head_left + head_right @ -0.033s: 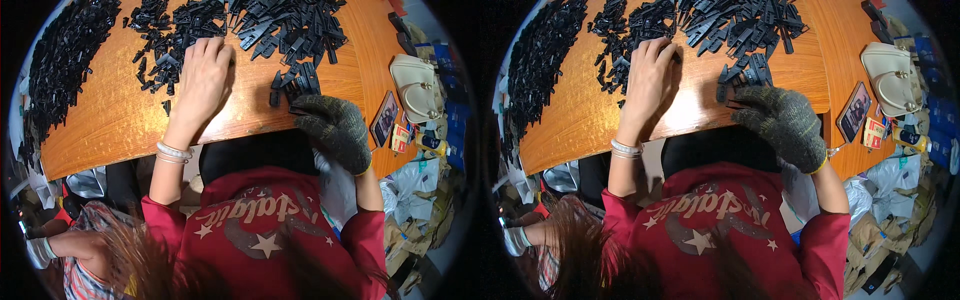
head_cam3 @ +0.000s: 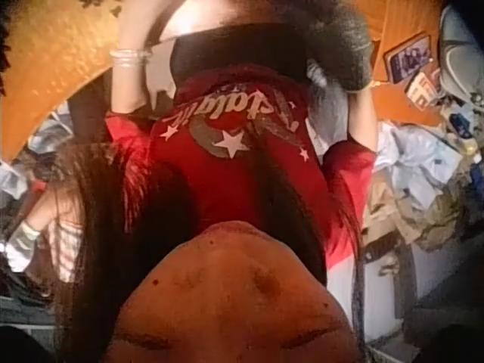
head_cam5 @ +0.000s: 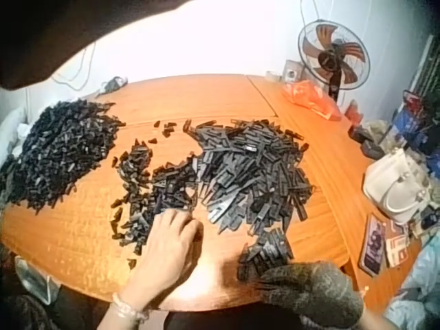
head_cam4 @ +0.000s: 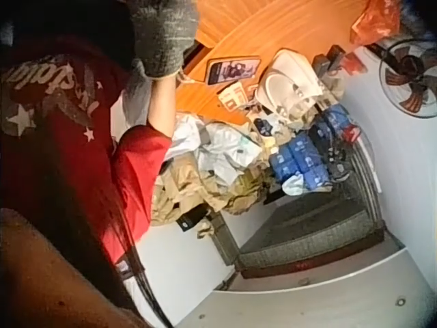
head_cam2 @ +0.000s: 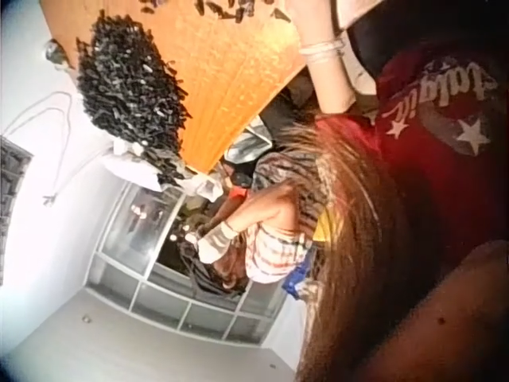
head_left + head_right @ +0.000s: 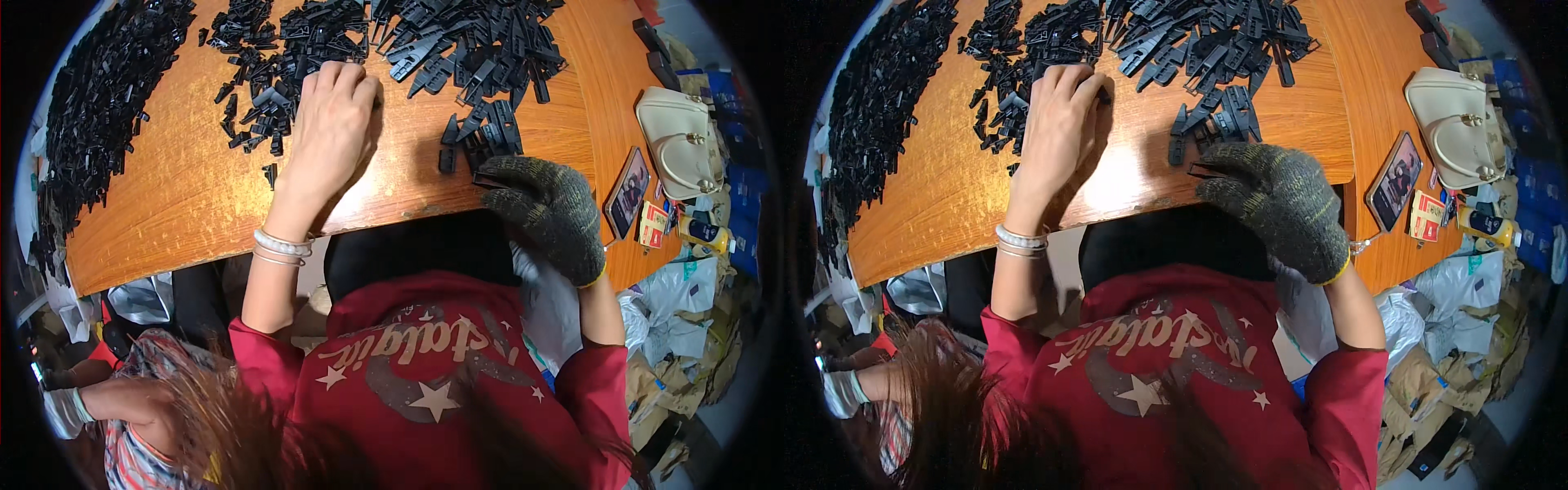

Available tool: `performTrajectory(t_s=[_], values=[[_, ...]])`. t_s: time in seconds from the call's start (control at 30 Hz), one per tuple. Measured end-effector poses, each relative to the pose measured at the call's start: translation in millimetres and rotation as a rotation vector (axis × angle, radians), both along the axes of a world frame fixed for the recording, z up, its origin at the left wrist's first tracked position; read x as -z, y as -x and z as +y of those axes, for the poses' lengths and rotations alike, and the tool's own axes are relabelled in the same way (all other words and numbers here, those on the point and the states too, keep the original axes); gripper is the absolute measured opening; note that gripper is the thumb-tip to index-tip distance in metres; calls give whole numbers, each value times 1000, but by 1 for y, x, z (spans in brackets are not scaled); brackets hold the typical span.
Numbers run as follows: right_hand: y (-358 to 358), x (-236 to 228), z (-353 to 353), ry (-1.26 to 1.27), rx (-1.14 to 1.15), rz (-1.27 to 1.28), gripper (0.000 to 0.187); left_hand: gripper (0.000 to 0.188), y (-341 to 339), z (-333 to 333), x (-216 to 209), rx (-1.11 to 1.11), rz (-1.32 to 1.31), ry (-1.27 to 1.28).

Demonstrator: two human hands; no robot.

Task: Assembling small black plastic components by fitting them together manually at a workbench.

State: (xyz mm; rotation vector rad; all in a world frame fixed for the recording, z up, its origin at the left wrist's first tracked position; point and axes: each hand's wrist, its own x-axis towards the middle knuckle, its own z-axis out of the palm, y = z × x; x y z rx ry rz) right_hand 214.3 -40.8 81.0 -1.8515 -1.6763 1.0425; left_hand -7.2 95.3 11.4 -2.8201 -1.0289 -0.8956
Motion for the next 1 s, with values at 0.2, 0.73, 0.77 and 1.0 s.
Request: performTrajectory(t_s=[0.2,0.73,0.77,1.0], values=[[6,24,-3,-44,102,119,35,23,-1,-37,0,96,22,212],[26,38,33,-322,-349,-450,24,21,1,-58,14,134,-271,482],[28,33,36,-288,-345,-459,24,22,2,-58,14,132,-268,473],[30,32,43,-290,-399,-417,20,23,2,-58,14,139,-246,484]])
